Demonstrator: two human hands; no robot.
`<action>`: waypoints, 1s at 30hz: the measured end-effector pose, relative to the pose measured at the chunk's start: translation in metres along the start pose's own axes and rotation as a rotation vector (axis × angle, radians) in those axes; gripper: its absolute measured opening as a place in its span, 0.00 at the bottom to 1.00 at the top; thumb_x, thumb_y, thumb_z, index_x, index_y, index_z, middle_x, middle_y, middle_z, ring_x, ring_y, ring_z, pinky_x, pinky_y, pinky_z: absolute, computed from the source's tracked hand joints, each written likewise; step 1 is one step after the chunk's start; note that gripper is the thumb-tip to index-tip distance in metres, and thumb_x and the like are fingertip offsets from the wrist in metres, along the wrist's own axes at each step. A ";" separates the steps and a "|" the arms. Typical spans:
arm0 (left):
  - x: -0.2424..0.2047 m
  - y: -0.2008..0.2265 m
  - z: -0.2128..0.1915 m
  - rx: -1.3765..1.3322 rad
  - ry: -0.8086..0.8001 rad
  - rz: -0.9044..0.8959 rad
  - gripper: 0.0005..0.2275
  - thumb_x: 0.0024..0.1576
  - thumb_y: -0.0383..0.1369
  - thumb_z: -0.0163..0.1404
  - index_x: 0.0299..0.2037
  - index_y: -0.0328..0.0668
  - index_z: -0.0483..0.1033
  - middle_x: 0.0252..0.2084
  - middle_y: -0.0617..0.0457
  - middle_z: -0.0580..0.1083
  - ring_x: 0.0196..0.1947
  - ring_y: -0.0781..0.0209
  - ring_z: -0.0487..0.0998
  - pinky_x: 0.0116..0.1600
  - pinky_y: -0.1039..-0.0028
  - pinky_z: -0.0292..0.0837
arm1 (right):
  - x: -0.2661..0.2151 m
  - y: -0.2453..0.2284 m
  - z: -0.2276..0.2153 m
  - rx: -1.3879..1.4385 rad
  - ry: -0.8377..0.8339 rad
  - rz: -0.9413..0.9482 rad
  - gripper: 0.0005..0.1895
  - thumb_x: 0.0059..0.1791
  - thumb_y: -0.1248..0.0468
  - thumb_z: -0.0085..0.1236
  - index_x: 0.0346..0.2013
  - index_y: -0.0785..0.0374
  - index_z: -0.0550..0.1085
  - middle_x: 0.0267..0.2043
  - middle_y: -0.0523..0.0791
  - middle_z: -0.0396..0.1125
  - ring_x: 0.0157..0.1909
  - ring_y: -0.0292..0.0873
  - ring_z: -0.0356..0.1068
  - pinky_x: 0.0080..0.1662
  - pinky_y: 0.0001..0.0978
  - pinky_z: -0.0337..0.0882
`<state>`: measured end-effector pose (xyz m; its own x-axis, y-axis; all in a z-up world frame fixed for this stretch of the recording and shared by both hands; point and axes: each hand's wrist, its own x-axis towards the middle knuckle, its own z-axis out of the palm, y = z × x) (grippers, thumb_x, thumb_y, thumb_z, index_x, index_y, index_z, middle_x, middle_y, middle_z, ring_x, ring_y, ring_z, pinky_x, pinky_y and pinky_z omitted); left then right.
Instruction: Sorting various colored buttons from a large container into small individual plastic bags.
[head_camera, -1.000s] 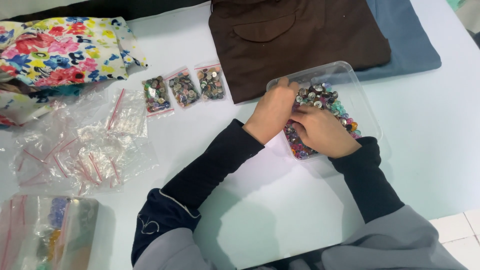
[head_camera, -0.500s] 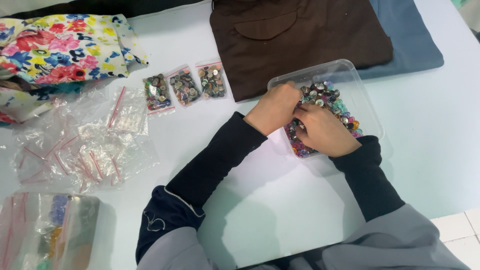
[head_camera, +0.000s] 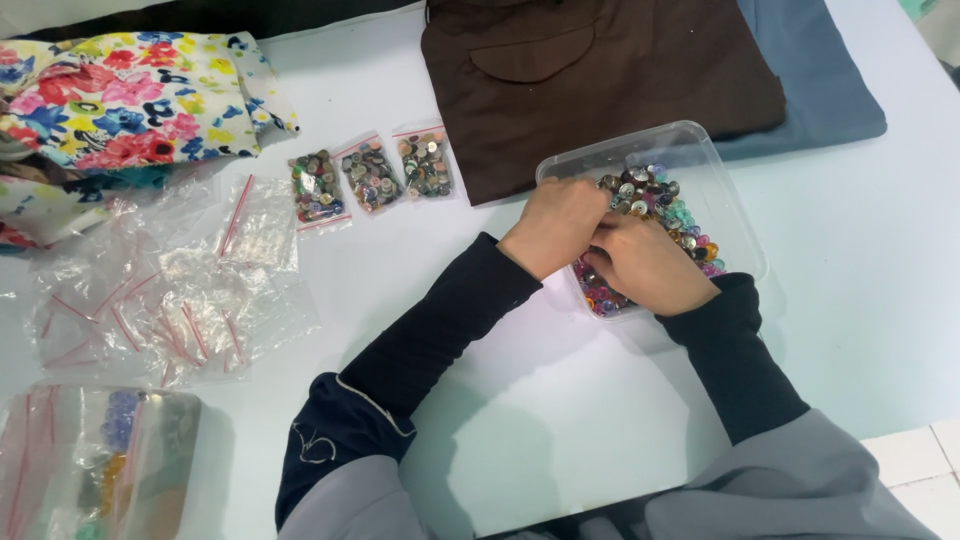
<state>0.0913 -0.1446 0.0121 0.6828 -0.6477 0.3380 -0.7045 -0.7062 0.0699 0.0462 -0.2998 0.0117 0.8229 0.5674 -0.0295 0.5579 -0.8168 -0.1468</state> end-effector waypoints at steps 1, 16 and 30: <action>0.000 -0.002 0.005 0.000 0.000 0.000 0.04 0.45 0.23 0.61 0.21 0.38 0.78 0.18 0.50 0.72 0.19 0.56 0.78 0.25 0.71 0.74 | -0.001 -0.001 -0.001 0.000 0.000 0.000 0.12 0.53 0.56 0.54 0.47 0.54 0.79 0.44 0.46 0.72 0.46 0.54 0.76 0.43 0.44 0.77; -0.023 0.001 -0.032 -0.719 0.401 -0.117 0.14 0.64 0.34 0.52 0.57 0.41 0.70 0.44 0.44 0.77 0.42 0.50 0.83 0.48 0.66 0.79 | -0.007 0.006 -0.030 0.181 0.635 0.013 0.08 0.52 0.66 0.63 0.47 0.61 0.78 0.36 0.41 0.70 0.40 0.46 0.73 0.47 0.38 0.66; -0.121 -0.049 -0.081 -0.910 0.515 -0.338 0.08 0.56 0.27 0.62 0.44 0.45 0.81 0.38 0.54 0.80 0.41 0.58 0.82 0.50 0.72 0.79 | -0.024 -0.101 -0.018 0.167 1.001 -0.343 0.12 0.46 0.75 0.57 0.43 0.65 0.80 0.41 0.47 0.73 0.37 0.50 0.72 0.43 0.41 0.74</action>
<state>0.0281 -0.0083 0.0441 0.8539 -0.1145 0.5076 -0.5202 -0.2127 0.8271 -0.0279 -0.2334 0.0452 0.3814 0.3584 0.8521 0.8165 -0.5627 -0.1288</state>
